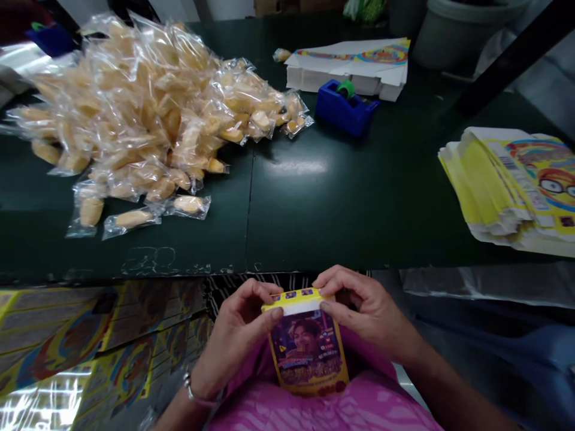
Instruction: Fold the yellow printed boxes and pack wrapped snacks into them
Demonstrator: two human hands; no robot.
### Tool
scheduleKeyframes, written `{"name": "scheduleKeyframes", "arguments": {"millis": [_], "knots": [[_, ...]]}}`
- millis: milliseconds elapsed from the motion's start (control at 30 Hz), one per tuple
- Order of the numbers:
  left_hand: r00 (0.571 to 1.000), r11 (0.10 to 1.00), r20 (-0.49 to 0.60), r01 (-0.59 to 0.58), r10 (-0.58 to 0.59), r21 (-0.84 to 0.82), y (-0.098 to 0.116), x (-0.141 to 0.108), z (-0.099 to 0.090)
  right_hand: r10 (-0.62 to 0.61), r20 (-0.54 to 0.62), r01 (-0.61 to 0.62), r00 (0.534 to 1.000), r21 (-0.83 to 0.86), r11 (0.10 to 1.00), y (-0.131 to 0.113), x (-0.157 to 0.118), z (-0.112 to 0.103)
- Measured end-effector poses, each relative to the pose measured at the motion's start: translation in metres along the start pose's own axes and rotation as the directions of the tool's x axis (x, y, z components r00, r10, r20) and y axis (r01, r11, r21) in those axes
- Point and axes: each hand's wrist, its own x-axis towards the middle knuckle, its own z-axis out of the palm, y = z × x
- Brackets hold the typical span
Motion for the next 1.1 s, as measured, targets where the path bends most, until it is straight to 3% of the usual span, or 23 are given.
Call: {"name": "scheduleKeyframes", "arguments": {"millis": [167, 267, 433, 567, 700, 800, 867, 967, 1033, 1100], "knots": [[0.996, 0.982, 0.073, -0.058, 0.046, 0.179, 0.025, 0.013, -0.002, 0.021, -0.060, -0.028, 0.998, -0.115, 0.993, -0.018, 0.015, 0.006], [0.995, 0.972, 0.075, -0.078, 0.062, 0.222, 0.027, 0.016, -0.006, -0.027, -0.098, 0.019, 0.995, -0.088, 0.996, -0.015, 0.015, 0.008], [0.977, 0.945, -0.078, -0.171, 0.200, 0.279, 0.004, 0.010, -0.004, -0.149, -0.147, 0.133, 0.978, -0.115, 0.984, 0.012, 0.000, 0.009], [0.933, 0.862, -0.085, -0.286, 0.351, 0.419, -0.014, 0.005, 0.001, -0.189, -0.192, 0.161, 0.963, -0.156, 0.975, 0.028, -0.010, 0.009], [0.903, 0.815, -0.115, -0.312, 0.414, 0.488, -0.027, 0.001, 0.005, -0.157, -0.207, 0.133, 0.966, -0.125, 0.983, 0.033, -0.013, 0.013], [0.864, 0.775, -0.113, -0.374, 0.491, 0.509, -0.031, -0.002, 0.005, -0.062, -0.222, 0.062, 0.973, -0.006, 0.998, 0.031, -0.012, 0.015], [0.894, 0.815, -0.094, -0.351, 0.439, 0.461, -0.024, -0.001, 0.002, -0.040, -0.208, 0.046, 0.977, 0.026, 0.999, 0.028, -0.010, 0.014], [0.981, 0.938, -0.056, -0.162, 0.188, 0.306, -0.004, 0.006, -0.007, -0.109, -0.174, 0.103, 0.979, -0.040, 0.994, 0.024, -0.008, 0.013], [0.997, 0.971, -0.023, -0.072, 0.079, 0.227, 0.009, 0.013, -0.011, -0.136, -0.157, 0.127, 0.978, -0.068, 0.990, 0.023, -0.007, 0.012], [0.997, 0.974, -0.008, -0.067, 0.071, 0.216, 0.016, 0.017, -0.013, -0.144, -0.150, 0.133, 0.978, -0.077, 0.988, 0.023, -0.005, 0.011]]}}
